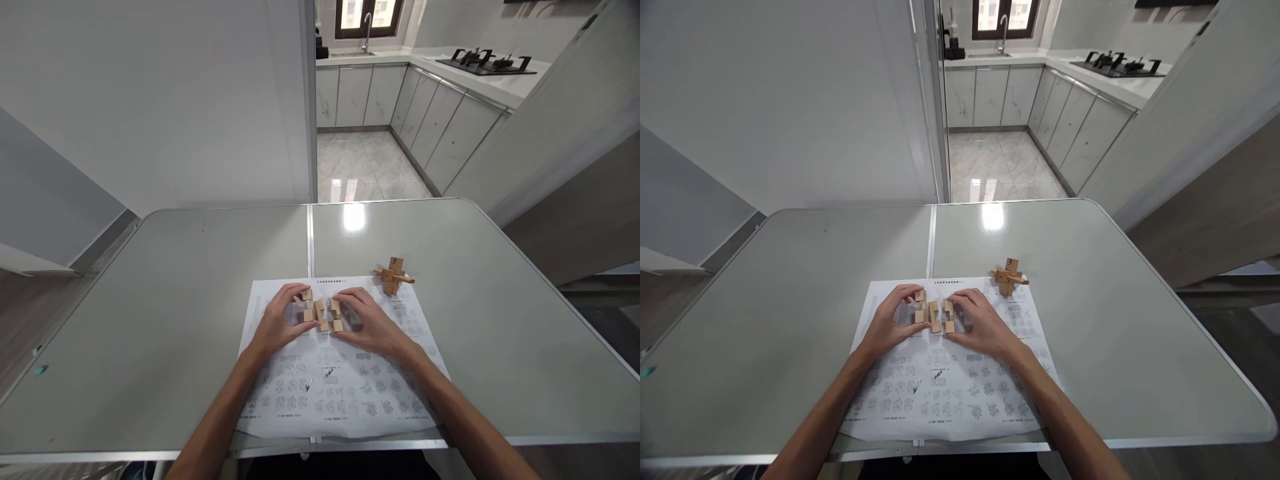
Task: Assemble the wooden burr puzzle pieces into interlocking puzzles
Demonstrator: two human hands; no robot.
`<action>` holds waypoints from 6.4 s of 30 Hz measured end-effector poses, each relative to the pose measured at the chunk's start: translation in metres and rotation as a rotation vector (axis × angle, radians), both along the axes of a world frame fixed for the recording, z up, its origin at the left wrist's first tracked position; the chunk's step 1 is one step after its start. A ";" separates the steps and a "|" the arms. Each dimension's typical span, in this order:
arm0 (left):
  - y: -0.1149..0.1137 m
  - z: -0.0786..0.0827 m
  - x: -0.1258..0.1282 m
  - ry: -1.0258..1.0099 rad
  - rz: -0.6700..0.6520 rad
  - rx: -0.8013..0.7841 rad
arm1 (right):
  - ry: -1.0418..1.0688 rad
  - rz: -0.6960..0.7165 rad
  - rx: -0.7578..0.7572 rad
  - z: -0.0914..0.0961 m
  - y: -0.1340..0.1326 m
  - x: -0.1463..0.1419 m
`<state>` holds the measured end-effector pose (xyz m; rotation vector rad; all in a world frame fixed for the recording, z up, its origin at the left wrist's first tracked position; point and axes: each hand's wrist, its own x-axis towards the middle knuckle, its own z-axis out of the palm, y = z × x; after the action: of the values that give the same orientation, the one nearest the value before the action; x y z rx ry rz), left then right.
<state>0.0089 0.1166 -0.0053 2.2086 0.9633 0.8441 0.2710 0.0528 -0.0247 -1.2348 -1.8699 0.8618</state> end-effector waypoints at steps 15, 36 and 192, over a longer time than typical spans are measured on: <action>-0.002 -0.004 0.003 -0.056 0.075 0.034 | 0.812 0.261 -0.487 0.020 0.000 -0.002; -0.023 -0.004 0.020 -0.044 -0.017 0.131 | 0.754 0.480 -0.613 0.003 -0.002 -0.012; -0.025 -0.007 0.023 -0.215 0.042 -0.139 | 0.790 0.265 -1.155 0.014 -0.003 -0.001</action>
<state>0.0323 0.0919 -0.0128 1.9422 0.9359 0.9809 0.2702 0.0499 -0.0107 -0.9438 -0.8181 2.3390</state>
